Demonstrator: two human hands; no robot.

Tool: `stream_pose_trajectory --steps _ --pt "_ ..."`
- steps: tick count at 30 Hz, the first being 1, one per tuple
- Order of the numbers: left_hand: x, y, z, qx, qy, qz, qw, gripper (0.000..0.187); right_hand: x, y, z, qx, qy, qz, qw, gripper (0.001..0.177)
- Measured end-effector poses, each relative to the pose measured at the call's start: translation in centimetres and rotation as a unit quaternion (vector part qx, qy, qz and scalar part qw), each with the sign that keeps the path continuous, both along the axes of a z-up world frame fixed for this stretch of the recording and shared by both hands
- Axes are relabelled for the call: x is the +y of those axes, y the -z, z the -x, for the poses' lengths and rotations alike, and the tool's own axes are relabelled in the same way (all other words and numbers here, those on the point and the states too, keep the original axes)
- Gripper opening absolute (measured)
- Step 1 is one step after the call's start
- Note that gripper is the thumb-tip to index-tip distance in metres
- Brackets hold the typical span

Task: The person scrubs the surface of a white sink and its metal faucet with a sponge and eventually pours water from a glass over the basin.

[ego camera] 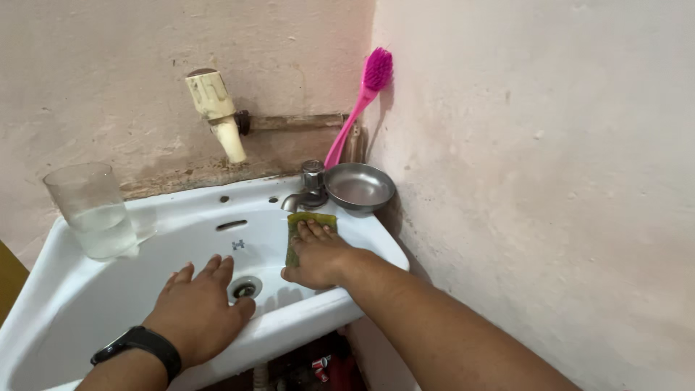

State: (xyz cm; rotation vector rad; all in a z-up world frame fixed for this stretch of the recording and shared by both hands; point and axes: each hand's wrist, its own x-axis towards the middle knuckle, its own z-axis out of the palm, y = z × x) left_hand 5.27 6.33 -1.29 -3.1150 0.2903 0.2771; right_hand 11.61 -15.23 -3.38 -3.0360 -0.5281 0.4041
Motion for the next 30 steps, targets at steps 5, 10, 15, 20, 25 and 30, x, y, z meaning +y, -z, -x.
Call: stream_pose_trajectory --steps 5,10,15,20,25,30 --pt "-0.1 0.5 -0.2 -0.036 0.005 0.037 0.999 0.083 1.1 -1.5 0.0 -0.026 -0.006 -0.009 1.000 0.098" --pt "0.0 0.1 0.5 -0.071 0.006 0.054 0.996 0.079 3.7 -2.1 -0.6 -0.005 0.024 -0.043 0.999 0.105" --pt "-0.1 -0.2 0.3 -0.069 -0.001 0.049 0.996 0.081 5.0 -1.3 -2.4 -0.049 0.034 -0.076 0.995 0.101" --pt "-0.1 -0.2 -0.1 -0.068 -0.011 0.025 0.997 0.077 5.7 -1.2 -3.3 -0.078 0.042 -0.074 0.993 0.095" --pt "-0.3 -0.4 -0.1 -0.067 -0.020 0.048 0.996 0.078 6.9 -1.6 -3.5 -0.081 0.101 -0.085 0.988 0.093" --pt "-0.1 -0.5 0.2 -0.088 -0.005 0.054 0.995 0.078 6.9 -1.8 -3.4 -0.084 0.087 -0.077 0.990 0.094"
